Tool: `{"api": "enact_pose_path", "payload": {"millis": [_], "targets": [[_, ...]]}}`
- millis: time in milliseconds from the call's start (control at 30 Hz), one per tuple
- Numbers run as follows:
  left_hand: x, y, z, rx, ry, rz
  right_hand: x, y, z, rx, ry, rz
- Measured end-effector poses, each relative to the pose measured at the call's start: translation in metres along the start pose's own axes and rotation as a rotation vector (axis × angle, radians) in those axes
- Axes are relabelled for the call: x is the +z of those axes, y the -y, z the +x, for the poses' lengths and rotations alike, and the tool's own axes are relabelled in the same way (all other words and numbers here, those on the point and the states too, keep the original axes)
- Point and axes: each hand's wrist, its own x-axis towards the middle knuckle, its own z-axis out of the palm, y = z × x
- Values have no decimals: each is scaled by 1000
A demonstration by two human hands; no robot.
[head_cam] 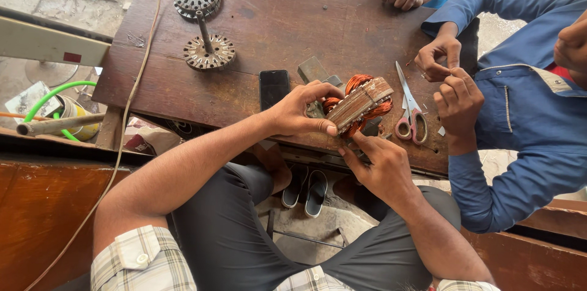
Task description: The person works on a motor armature, using a small metal tool to adjust or secure copper windings. They also use scissors to cut small pieces of white tape and apply them to the windings. Another person is present at the table, also working on a similar component.
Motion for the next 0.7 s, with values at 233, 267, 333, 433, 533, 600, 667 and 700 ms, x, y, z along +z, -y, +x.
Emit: {"api": "enact_pose_path", "payload": {"millis": [233,267,333,433,533,600,667,700], "targets": [[3,6,0,26,-13,-5,3,4,-1,-43,-49,-38],[3,6,1,15,-15,-9,3,5,-1,-45,-57,-48],[3,6,1,13,-19,-11,5,4,-1,-56,-82,-67],[3,6,1,31,-22,-18,8,4,-2,-76,-116,-91],[2,5,0,27,-22,-42,9,4,-2,-71,-111,-85],[3,4,0,18,-27,-47,9,5,-2,-55,-101,-57],[3,4,0,12,-28,-60,7,5,-1,-42,-80,-43],[4,4,0,10,-29,-66,6,5,-1,-36,-70,-37]]}}
